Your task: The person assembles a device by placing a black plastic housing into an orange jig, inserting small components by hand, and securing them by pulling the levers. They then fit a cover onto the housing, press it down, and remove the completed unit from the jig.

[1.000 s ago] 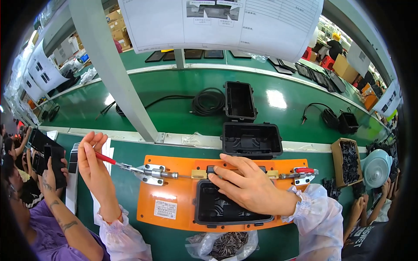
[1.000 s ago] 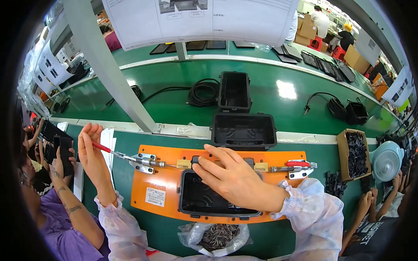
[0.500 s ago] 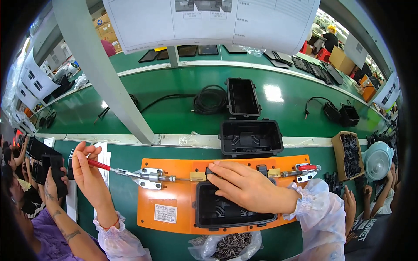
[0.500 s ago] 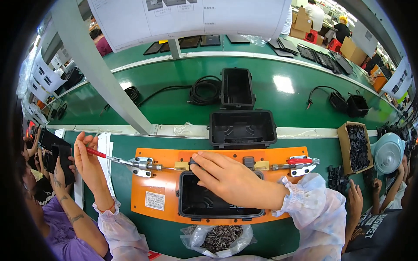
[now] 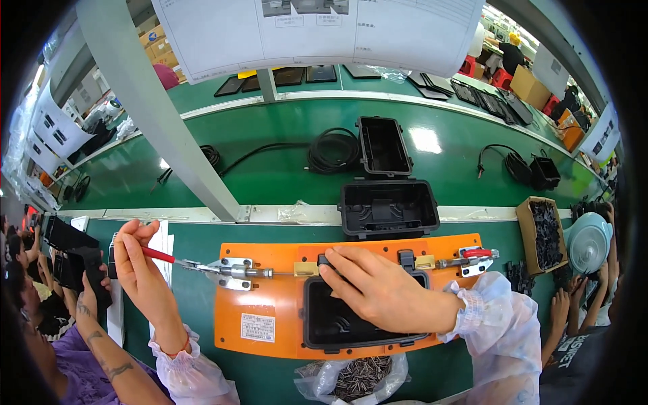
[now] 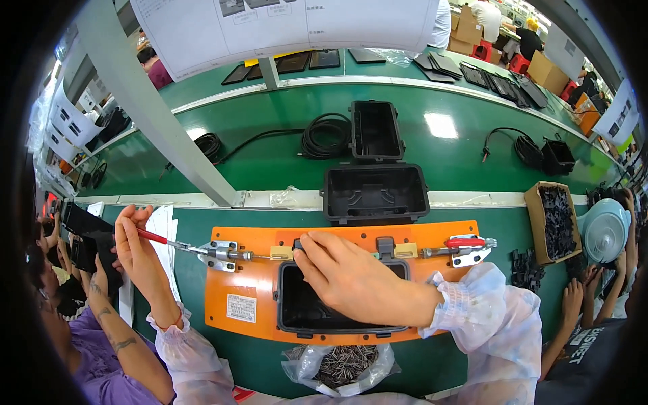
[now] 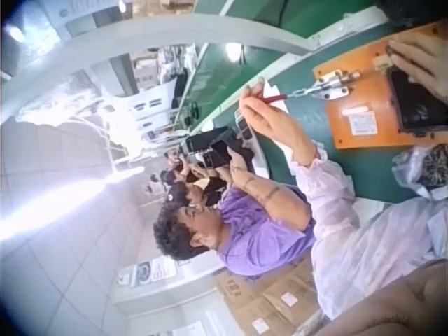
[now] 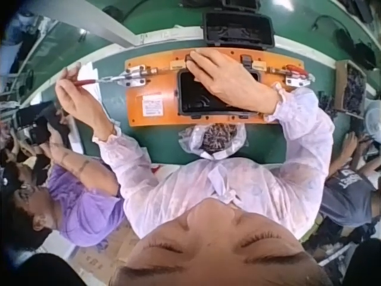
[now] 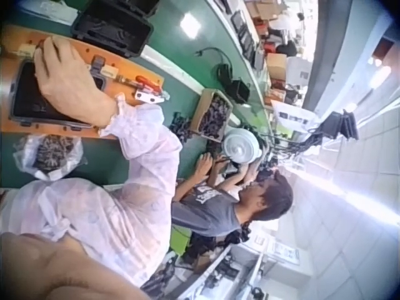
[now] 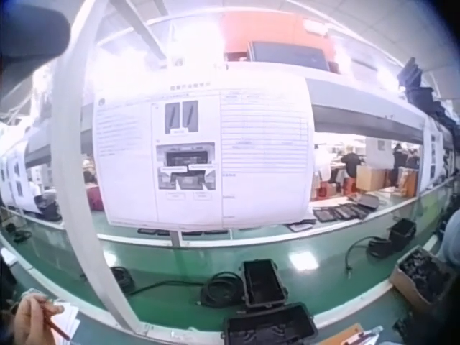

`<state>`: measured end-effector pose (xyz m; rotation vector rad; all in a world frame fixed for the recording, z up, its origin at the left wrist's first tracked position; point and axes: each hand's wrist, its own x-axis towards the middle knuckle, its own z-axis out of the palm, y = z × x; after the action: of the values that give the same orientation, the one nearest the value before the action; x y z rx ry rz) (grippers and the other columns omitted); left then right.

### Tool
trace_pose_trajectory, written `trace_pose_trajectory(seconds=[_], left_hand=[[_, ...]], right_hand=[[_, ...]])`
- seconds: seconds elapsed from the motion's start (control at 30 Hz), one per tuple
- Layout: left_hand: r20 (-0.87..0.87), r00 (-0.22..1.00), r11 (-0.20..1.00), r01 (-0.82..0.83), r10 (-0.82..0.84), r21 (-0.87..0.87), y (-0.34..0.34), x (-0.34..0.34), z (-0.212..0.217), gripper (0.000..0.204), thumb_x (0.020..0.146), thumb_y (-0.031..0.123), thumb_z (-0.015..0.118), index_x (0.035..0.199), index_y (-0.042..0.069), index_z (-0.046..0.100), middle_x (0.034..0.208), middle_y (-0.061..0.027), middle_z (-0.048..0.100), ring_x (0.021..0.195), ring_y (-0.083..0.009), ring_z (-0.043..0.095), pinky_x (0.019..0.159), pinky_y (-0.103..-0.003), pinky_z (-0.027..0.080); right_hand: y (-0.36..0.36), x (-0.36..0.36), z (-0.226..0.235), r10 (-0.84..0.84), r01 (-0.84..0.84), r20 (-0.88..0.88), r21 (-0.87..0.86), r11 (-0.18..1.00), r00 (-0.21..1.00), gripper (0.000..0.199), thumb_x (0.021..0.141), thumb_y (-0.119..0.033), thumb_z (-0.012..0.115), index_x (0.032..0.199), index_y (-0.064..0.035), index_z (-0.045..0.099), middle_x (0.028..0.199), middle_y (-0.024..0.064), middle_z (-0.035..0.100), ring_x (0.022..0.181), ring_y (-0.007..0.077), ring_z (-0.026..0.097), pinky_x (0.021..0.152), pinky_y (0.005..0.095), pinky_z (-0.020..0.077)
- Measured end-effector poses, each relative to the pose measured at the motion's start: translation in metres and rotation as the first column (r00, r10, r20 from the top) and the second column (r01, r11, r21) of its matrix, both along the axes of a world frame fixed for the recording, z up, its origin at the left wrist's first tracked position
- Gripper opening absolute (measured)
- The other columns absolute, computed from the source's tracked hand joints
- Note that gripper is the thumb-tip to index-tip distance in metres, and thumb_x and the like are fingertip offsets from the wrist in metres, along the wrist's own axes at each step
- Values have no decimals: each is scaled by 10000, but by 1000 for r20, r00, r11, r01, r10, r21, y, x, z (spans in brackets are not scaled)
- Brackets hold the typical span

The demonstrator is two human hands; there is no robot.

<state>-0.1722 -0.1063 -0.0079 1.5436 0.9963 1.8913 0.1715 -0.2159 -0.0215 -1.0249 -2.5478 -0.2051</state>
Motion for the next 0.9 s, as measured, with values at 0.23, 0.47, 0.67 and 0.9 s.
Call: trace_pose_trajectory(seconds=[0.23,0.47,0.67,0.9], left_hand=[[-700,692,974,225,-179,-26,-39,108,13,222,1069,82,480,1200,4,642,1101,-144,740,1012,-251,714,1193,-542,307],[-927,315,962,112,202,248,-42,104,-8,503,984,-43,522,1483,-56,458,1447,-209,574,1296,-372,580,1163,-538,367],[-912,405,980,147,64,134,-44,91,10,620,880,18,698,1462,-41,491,1451,-205,581,1259,-325,613,1164,-552,349],[-904,420,970,174,82,169,-33,90,-10,524,909,97,727,1387,-13,544,1258,-181,671,1245,-327,630,1162,-583,329]], right_hand=[[7,4,-5,-34,32,-167,-17,999,985,497,847,-165,766,1261,78,637,1314,227,596,1237,374,580,984,453,540],[5,1,-12,-48,52,-211,17,998,976,440,877,-217,737,1234,26,653,1310,206,592,1337,372,513,1042,459,492],[7,-2,-21,-22,29,-298,17,999,954,423,866,-215,769,1213,7,675,1272,187,612,1317,374,531,1046,459,495],[6,9,-6,-76,39,-326,-120,992,942,416,852,-180,797,1224,-18,703,1279,122,639,1338,352,523,1069,455,473]])
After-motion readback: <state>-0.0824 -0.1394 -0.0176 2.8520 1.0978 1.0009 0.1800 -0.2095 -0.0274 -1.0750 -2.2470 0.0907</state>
